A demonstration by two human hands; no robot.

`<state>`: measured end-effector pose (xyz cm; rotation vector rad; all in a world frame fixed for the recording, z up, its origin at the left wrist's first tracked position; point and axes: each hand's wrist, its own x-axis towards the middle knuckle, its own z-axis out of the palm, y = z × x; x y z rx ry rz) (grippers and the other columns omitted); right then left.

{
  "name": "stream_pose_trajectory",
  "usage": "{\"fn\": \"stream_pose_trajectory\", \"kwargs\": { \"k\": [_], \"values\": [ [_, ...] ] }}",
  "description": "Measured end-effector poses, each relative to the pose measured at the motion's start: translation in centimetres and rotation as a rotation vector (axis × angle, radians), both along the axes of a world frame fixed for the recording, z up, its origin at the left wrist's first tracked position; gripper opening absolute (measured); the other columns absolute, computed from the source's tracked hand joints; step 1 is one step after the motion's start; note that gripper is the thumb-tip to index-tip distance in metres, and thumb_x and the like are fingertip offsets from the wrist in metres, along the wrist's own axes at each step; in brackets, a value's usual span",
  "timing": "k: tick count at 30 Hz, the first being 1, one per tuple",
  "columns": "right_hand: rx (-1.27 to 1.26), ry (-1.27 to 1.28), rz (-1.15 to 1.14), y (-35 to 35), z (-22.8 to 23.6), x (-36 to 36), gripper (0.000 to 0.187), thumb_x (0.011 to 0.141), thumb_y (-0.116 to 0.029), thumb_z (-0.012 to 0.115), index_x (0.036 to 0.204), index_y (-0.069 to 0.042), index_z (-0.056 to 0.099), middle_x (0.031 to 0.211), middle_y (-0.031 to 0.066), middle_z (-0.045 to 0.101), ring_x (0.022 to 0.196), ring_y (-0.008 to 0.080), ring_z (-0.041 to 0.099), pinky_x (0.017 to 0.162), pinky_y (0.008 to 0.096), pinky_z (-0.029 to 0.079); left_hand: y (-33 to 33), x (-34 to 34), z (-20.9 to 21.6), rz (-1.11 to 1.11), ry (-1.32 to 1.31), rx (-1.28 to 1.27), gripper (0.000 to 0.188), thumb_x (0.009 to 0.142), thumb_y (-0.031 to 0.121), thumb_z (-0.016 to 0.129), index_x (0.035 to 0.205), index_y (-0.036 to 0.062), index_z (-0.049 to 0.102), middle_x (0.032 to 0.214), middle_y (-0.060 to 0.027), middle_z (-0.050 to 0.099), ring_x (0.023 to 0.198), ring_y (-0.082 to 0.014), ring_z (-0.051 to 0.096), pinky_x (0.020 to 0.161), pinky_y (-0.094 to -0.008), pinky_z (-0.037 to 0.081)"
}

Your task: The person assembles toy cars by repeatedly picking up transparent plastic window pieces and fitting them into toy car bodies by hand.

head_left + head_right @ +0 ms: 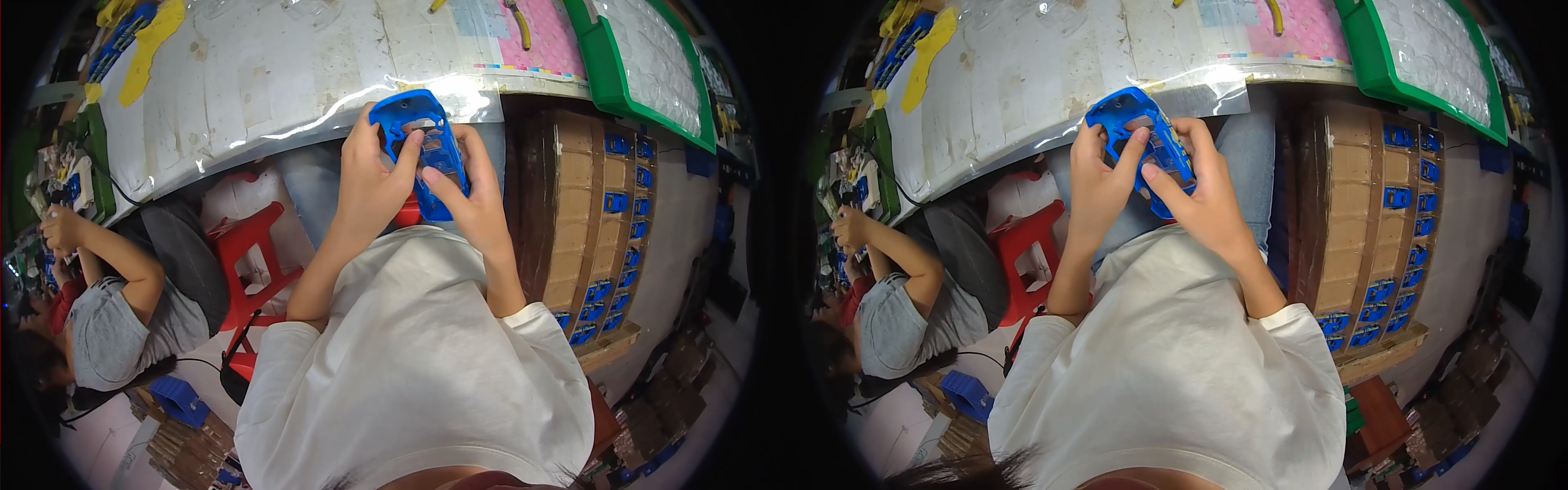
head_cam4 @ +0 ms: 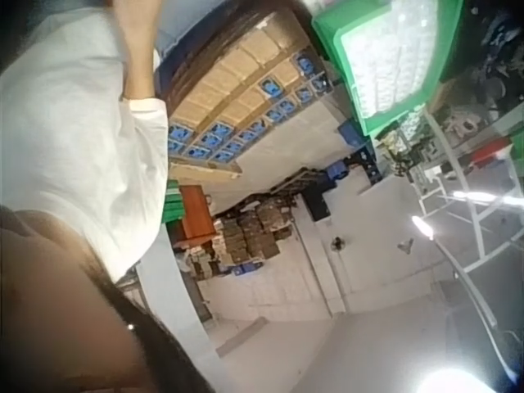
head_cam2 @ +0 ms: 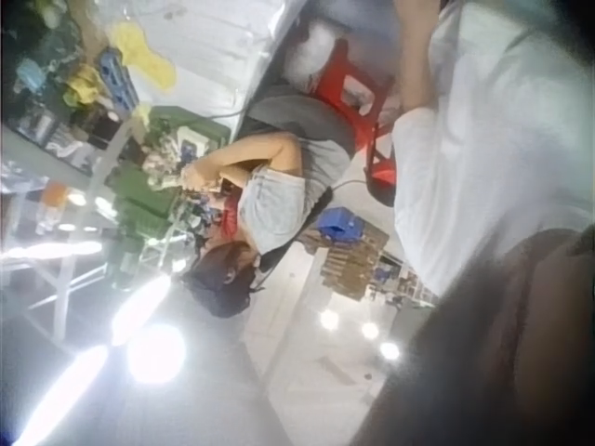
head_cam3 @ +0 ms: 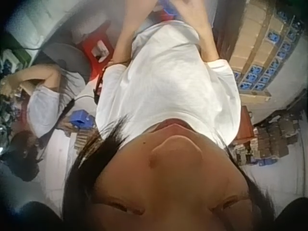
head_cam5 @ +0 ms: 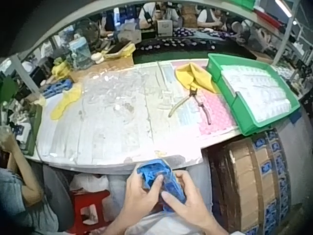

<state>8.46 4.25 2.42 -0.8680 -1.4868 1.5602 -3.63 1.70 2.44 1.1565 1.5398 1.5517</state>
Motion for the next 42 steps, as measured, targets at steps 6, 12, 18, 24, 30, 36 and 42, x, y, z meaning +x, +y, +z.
{"fn": "stream_pose_trajectory", "kwargs": {
  "k": [6, 12, 18, 24, 30, 36, 42],
  "values": [
    [0.079, -0.233, -0.074, 0.7, 0.9, -0.1, 0.009, 0.084, -0.003, 0.048, 0.092, 0.0, 0.05, 0.068, 0.008, 0.057, 0.059, 0.0077, 0.051, 0.055, 0.0238, 0.042, -0.2, 0.7, -0.3, -0.01, 0.048, -0.065, 0.021, 0.079, 0.001, 0.055, 0.099, -0.0023, 0.049, 0.08, -0.0105, 0.057, 0.073, -0.0169, 0.056, 0.066, -0.0268, 0.044],
    [0.044, -0.247, -0.107, 0.6, 0.7, -0.3, 0.005, 0.084, -0.003, 0.048, 0.088, 0.0, 0.049, 0.064, 0.0068, 0.054, 0.057, 0.0074, 0.05, 0.051, 0.0234, 0.04, -0.4, 0.7, 0.1, -0.051, 0.062, -0.122, 0.026, 0.079, 0.001, 0.054, 0.103, -0.0039, 0.045, 0.082, -0.0125, 0.057, 0.074, -0.0191, 0.057, 0.068, -0.029, 0.045],
    [0.072, -0.27, -0.128, 0.7, 0.0, -0.2, 0.004, 0.083, -0.003, 0.048, 0.082, 0.0, 0.046, 0.061, 0.0078, 0.052, 0.054, 0.0077, 0.048, 0.049, 0.0243, 0.038, -0.3, 0.9, -0.2, -0.045, -0.012, -0.129, 0.026, 0.08, 0.001, 0.054, 0.104, -0.0038, 0.045, 0.081, -0.0122, 0.057, 0.073, -0.0183, 0.056, 0.068, -0.0283, 0.044],
    [0.093, -0.284, -0.146, 0.5, 0.4, -0.5, 0.002, 0.082, -0.001, 0.047, 0.081, 0.0, 0.046, 0.059, 0.0083, 0.05, 0.053, 0.0079, 0.046, 0.048, 0.0247, 0.037, -0.2, 1.0, -1.1, -0.028, 0.032, -0.055, 0.026, 0.08, 0.002, 0.054, 0.103, -0.0024, 0.044, 0.079, -0.0117, 0.057, 0.072, -0.0179, 0.056, 0.066, -0.0279, 0.044],
    [0.031, -0.196, -0.123, 0.4, 1.4, -0.7, 0.011, 0.08, 0.0, 0.047, 0.091, 0.002, 0.049, 0.069, 0.0104, 0.056, 0.058, 0.0099, 0.052, 0.054, 0.024, 0.042, -0.5, 1.2, -0.6, 0.012, -0.045, -0.153, 0.027, 0.081, 0.003, 0.055, 0.104, -0.0023, 0.042, 0.08, -0.0099, 0.057, 0.072, -0.0131, 0.055, 0.062, -0.0241, 0.043],
    [-0.135, -0.213, 0.081, 0.2, 0.6, 1.2, 0.028, 0.077, 0.004, 0.042, 0.104, 0.002, 0.047, 0.08, 0.0124, 0.057, 0.072, 0.0137, 0.055, 0.065, 0.0266, 0.044, -0.3, 1.2, -0.3, 0.06, -0.012, -0.042, 0.026, 0.081, 0.001, 0.055, 0.103, -0.0028, 0.042, 0.082, -0.0082, 0.057, 0.071, -0.0111, 0.056, 0.061, -0.0221, 0.044],
    [-0.097, -0.212, 0.11, 0.3, 0.7, 1.3, 0.031, 0.076, 0.005, 0.04, 0.106, 0.003, 0.045, 0.079, 0.0117, 0.056, 0.07, 0.0166, 0.055, 0.064, 0.027, 0.044, -0.4, 1.3, -0.7, 0.069, -0.031, -0.082, 0.025, 0.081, 0.0, 0.055, 0.102, -0.0023, 0.043, 0.082, -0.008, 0.057, 0.072, -0.0106, 0.057, 0.062, -0.0224, 0.046]
  ]
}}
